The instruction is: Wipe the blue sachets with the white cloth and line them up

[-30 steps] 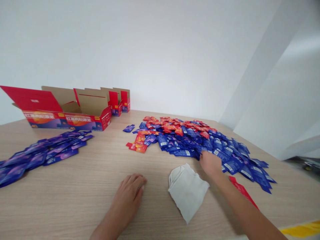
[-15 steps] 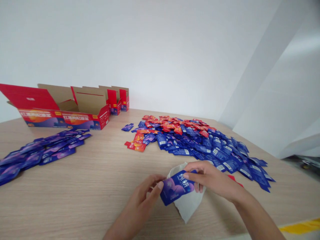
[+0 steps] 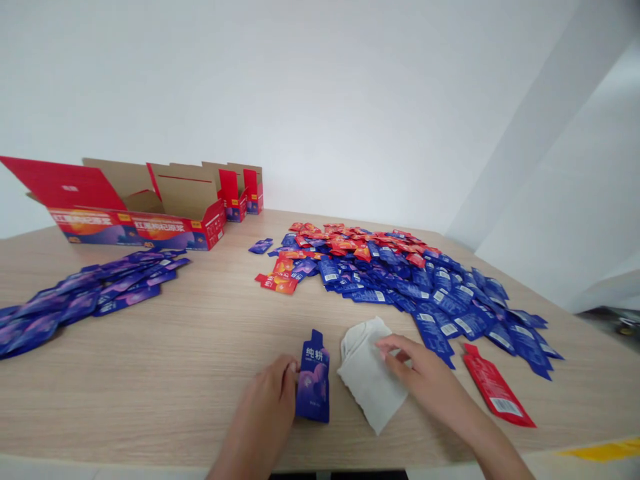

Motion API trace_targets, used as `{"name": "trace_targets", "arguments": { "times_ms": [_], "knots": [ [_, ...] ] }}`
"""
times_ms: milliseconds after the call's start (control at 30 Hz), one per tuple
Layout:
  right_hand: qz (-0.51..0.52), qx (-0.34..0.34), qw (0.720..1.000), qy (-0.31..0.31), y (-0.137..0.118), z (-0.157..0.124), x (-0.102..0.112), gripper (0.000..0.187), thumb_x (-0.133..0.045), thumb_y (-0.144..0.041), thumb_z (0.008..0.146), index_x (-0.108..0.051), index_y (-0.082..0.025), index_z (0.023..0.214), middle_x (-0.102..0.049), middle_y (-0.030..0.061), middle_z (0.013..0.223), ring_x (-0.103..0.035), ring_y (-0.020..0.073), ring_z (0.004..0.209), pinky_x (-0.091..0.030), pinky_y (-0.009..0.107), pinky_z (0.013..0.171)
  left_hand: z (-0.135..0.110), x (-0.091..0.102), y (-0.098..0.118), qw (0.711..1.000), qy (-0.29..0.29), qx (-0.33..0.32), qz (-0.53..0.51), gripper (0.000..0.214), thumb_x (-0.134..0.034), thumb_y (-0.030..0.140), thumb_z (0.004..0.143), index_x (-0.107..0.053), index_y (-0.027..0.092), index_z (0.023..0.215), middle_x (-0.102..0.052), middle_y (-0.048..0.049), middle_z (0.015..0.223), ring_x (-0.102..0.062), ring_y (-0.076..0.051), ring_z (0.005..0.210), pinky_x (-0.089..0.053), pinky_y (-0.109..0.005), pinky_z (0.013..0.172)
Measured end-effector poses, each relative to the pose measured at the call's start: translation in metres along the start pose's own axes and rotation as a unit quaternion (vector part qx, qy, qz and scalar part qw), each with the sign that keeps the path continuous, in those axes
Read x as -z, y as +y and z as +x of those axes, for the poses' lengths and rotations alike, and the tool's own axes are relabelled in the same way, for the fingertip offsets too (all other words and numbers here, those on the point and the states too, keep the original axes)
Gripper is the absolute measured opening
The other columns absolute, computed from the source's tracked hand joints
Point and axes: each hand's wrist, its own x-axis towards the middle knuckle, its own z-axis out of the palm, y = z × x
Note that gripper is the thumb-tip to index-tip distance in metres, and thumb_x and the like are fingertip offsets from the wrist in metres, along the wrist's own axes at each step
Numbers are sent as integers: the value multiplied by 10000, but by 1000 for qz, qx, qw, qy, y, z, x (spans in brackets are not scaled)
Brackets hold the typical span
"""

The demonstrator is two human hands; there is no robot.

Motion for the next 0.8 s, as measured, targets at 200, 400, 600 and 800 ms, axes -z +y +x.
{"name": "trace_targets", "arguments": {
  "times_ms": [200,400,600,800],
  "knots": [
    [-49,75,992,-92,12,-27,4,571,-565,-277,867,-593,-300,1437,-531,53,1563,-431,284,1476,-291,495,1244,-5,12,-3,952,-59,-238,186,650,-344,107,861,-566,363,1416,-491,14,1579,-374,-239,1502,-333,-538,1231],
    [-102,61,986,-121,2,-35,7,597,-659,-311,867,-586,-300,1460,-554,65,1544,-469,304,1447,-325,474,1227,-6,-2,-3,935,-36,-171,308,518,-357,192,964,-571,277,1428,-605,-65,1466,-524,-299,1371,-397,-584,1177],
    [-165,21,985,-50,5,-31,-3,494,-694,-423,883,-665,-240,1341,-676,134,1331,-607,332,1258,-459,468,1100,-8,-21,-19,926,47,-205,313,496,-465,345,989,-516,247,1473,-533,-82,1540,-449,-296,1440,-405,-531,1186],
    [-168,50,984,15,31,-38,-19,499,-527,-454,976,-606,-223,1411,-592,139,1481,-548,330,1361,-420,503,1154,-16,-40,-23,897,92,-256,349,516,-383,232,1001,-463,254,1511,-585,-60,1492,-542,-244,1356,-465,-448,1125]
  ]
}}
